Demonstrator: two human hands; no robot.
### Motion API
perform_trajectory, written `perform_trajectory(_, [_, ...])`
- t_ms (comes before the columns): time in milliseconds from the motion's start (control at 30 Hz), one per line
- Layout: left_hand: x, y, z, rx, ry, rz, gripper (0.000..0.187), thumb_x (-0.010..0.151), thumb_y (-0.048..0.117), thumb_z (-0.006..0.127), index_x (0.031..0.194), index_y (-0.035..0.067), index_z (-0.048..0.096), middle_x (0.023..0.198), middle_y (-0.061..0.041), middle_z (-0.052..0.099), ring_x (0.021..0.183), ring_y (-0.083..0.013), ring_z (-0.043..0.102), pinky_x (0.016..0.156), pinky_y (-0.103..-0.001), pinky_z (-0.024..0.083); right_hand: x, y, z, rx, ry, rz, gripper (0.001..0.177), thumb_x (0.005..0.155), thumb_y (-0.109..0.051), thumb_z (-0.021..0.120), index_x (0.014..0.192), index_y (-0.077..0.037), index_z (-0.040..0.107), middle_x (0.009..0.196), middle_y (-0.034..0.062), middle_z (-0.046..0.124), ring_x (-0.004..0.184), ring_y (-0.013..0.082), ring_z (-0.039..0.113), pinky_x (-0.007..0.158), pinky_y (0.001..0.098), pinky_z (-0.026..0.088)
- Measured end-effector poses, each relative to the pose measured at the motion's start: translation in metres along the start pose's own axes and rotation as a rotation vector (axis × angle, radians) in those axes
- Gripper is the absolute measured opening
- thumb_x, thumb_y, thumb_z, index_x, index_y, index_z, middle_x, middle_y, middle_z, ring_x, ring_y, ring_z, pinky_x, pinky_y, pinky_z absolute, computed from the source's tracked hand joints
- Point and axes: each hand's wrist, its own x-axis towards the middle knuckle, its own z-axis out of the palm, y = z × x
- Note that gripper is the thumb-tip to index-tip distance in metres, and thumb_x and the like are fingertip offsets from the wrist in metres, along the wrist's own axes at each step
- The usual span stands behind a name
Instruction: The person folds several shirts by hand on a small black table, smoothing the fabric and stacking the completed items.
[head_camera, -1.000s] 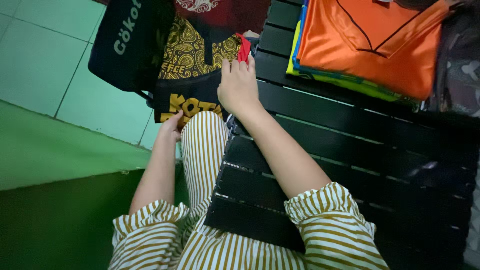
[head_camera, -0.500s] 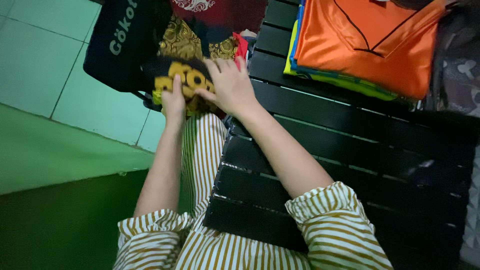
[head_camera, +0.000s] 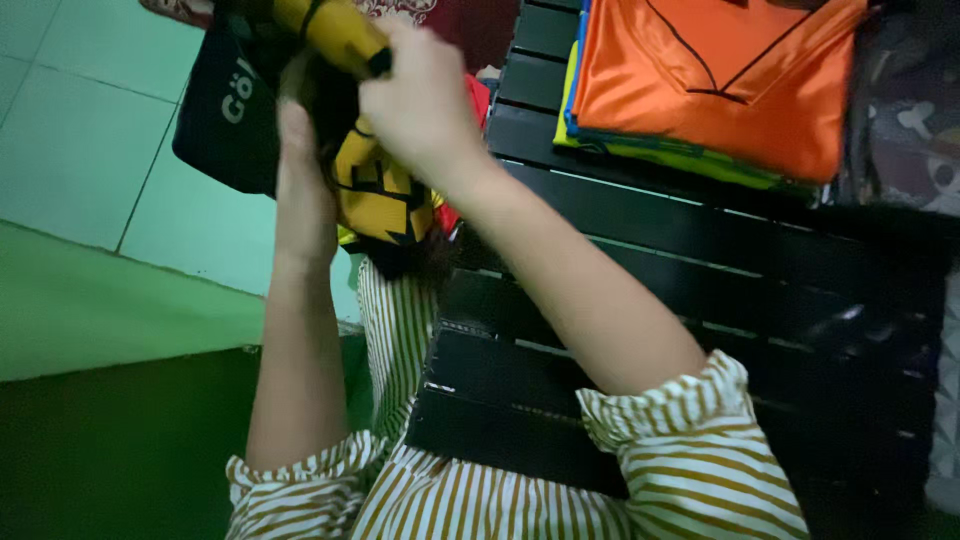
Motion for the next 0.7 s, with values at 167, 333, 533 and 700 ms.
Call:
perform_trajectory(167, [-0.025, 0.062, 0.032, 0.379, -0.294, 0.096, 0.079, 0.109, 0.066, 0.036, 0.167, 0.014, 0.025, 0.178, -0.016, 0.015, 0.168, -0.039, 0.005, 0.134, -0.058, 0.002, -0.056, -0.046, -0.136, 0.485, -0.054, 0.357, 0.049, 0.093, -0.014, 0.058, 0.14, -0.003, 0.046, 0.114, 0.0141, 0.058, 0.096, 0.0243, 0.065, 0.082, 0.0431, 0.063])
perform_trajectory(333, [-0.045, 0.079, 0.086, 0.972, -0.8, -0.062, 0.067, 0.097, 0.06, 0.045, 0.158, 0.035, 0.037, 0.172, -0.011, 0.012, 0.157, -0.0411, -0.005, 0.112, -0.077, -0.011, -0.178, -0.047, -0.298, 0.028, 0.32, 0.558, 0.052, 0.1, -0.024, 0.078, 0.138, 0.001, 0.053, 0.116, 0.0127, 0.066, 0.1, 0.0213, 0.068, 0.082, 0.0356, 0.057])
perform_trajectory(533, [-0.094, 0.039, 0.119, 1.163, -0.829, -0.101, 0.079, 0.09, 0.056, 0.059, 0.158, 0.029, 0.029, 0.17, -0.015, 0.002, 0.154, -0.0439, -0.008, 0.107, -0.079, 0.0, -0.34, 0.061, -0.397, 0.035, 0.532, 0.921, 0.053, 0.099, -0.018, 0.076, 0.143, -0.001, 0.054, 0.115, 0.011, 0.06, 0.1, 0.024, 0.06, 0.078, 0.0368, 0.052])
perform_trajectory(700, [-0.127, 0.024, 0.126, 1.303, -0.515, 0.004, 0.082, 0.093, 0.056, 0.059, 0.162, 0.026, 0.027, 0.166, -0.026, 0.016, 0.15, -0.0459, 0.017, 0.106, -0.076, 0.021, -0.414, 0.058, -0.412, -0.034, 0.465, 0.935, 0.09, 0.089, -0.015, 0.073, 0.165, -0.011, 0.025, 0.128, 0.0156, 0.065, 0.114, 0.0246, 0.062, 0.094, 0.0398, 0.051])
